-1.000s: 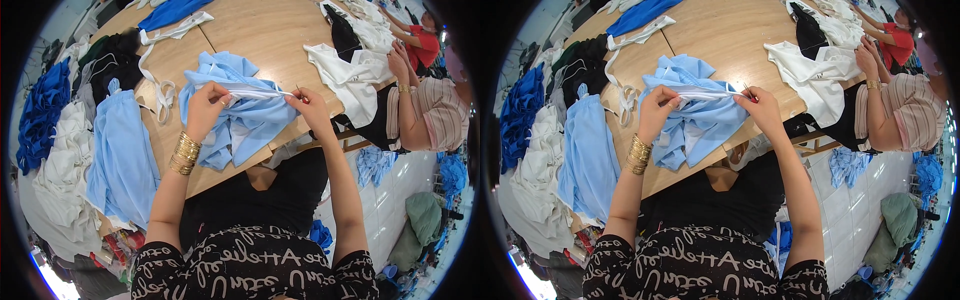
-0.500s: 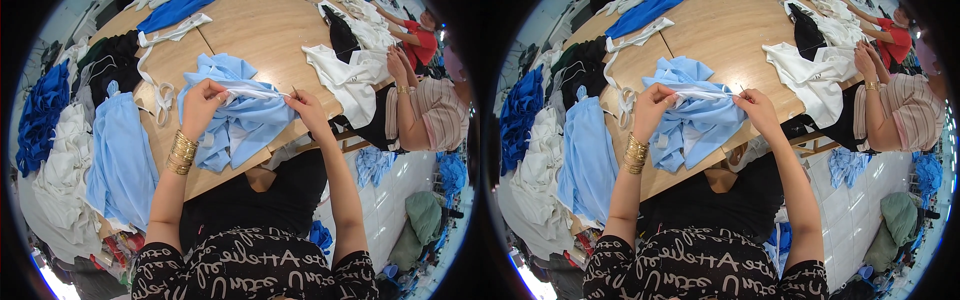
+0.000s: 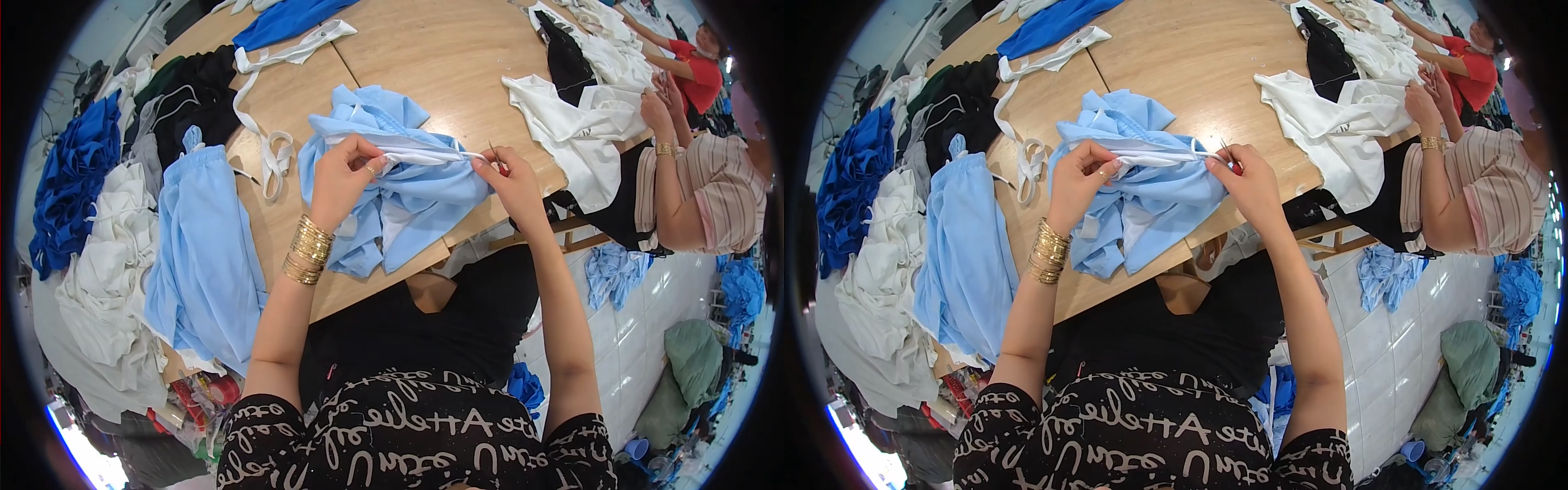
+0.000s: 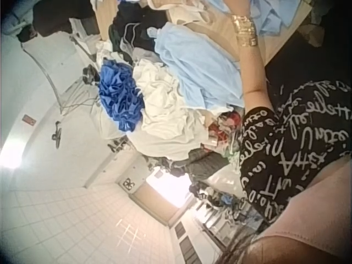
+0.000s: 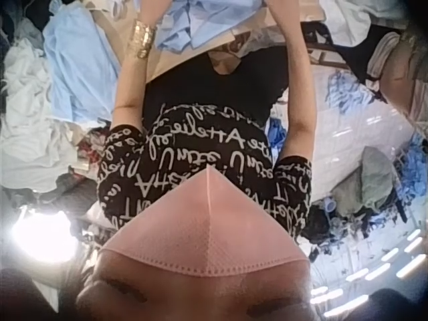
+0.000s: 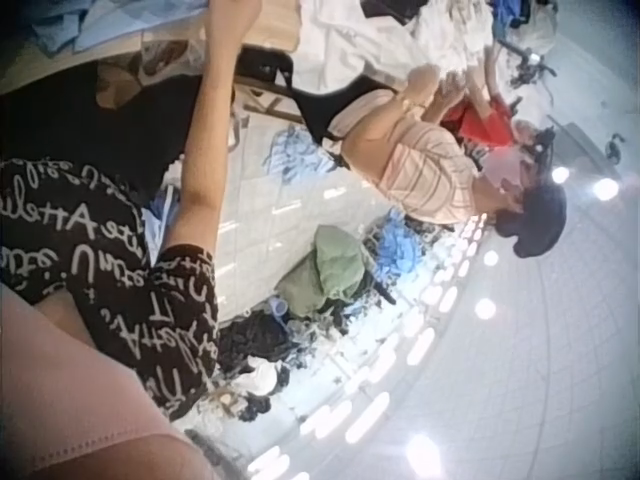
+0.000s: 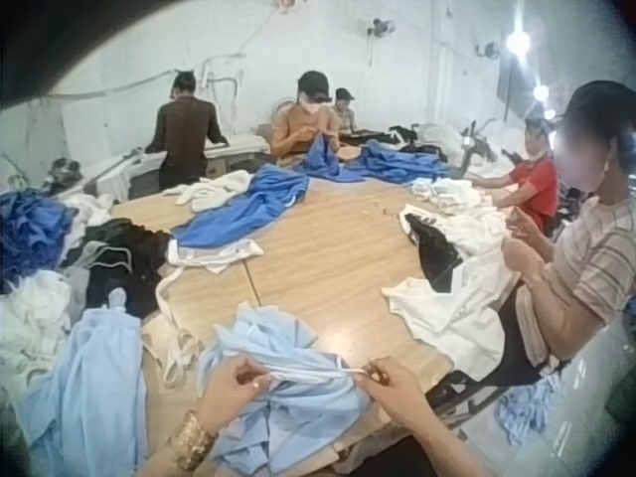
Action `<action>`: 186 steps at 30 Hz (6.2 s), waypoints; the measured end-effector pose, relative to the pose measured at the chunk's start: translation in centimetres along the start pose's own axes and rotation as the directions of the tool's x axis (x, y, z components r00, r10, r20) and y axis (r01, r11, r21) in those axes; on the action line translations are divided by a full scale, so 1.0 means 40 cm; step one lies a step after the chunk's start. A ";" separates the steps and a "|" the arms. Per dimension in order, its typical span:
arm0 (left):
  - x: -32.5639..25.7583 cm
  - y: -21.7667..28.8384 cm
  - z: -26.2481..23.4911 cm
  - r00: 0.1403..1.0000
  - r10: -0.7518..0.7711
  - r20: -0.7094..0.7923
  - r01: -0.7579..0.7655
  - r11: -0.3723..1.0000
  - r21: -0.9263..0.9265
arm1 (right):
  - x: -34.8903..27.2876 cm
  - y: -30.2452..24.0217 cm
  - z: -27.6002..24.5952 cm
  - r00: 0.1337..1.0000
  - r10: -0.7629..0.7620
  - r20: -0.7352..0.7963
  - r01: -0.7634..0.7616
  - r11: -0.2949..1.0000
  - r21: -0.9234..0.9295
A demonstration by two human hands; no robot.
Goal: Trimming excess threads and inspecting the waistbands of light blue garments using thread snips.
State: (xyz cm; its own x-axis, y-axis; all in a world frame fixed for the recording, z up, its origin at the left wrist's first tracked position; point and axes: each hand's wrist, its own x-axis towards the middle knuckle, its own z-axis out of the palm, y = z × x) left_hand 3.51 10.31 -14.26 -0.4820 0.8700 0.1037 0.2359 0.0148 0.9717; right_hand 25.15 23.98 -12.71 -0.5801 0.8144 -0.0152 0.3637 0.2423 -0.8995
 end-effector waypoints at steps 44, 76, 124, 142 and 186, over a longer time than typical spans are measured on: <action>-0.220 -0.065 0.168 0.953 0.228 0.199 -0.301 0.643 0.704 | 0.051 0.182 0.053 0.770 -0.545 -0.332 0.186 0.689 -0.700; -0.215 -0.056 0.149 0.947 0.309 0.093 -0.319 0.851 0.417 | 0.059 0.205 0.057 0.817 -0.464 -0.343 0.141 0.737 -0.662; 0.070 0.131 0.029 0.934 0.130 0.333 -0.246 0.910 0.334 | 0.061 0.199 0.056 0.835 -0.438 -0.333 0.144 0.758 -0.637; 0.137 0.116 -0.030 0.864 -0.157 0.479 0.083 0.981 0.173 | 0.077 0.194 0.073 0.845 -0.422 -0.329 0.168 0.793 -0.586; -0.118 0.142 0.125 0.948 0.241 0.209 -0.300 0.898 0.322 | -0.104 -0.081 0.043 0.807 -0.528 -0.265 0.499 0.849 -0.174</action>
State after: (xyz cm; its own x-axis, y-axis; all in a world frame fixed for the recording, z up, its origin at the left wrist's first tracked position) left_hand 11.35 8.75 -10.29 -0.2232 0.9312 0.2880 0.6278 -0.0887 0.7733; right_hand 25.14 18.89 -10.50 -0.4671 0.6688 0.5784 0.1461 0.7035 -0.6955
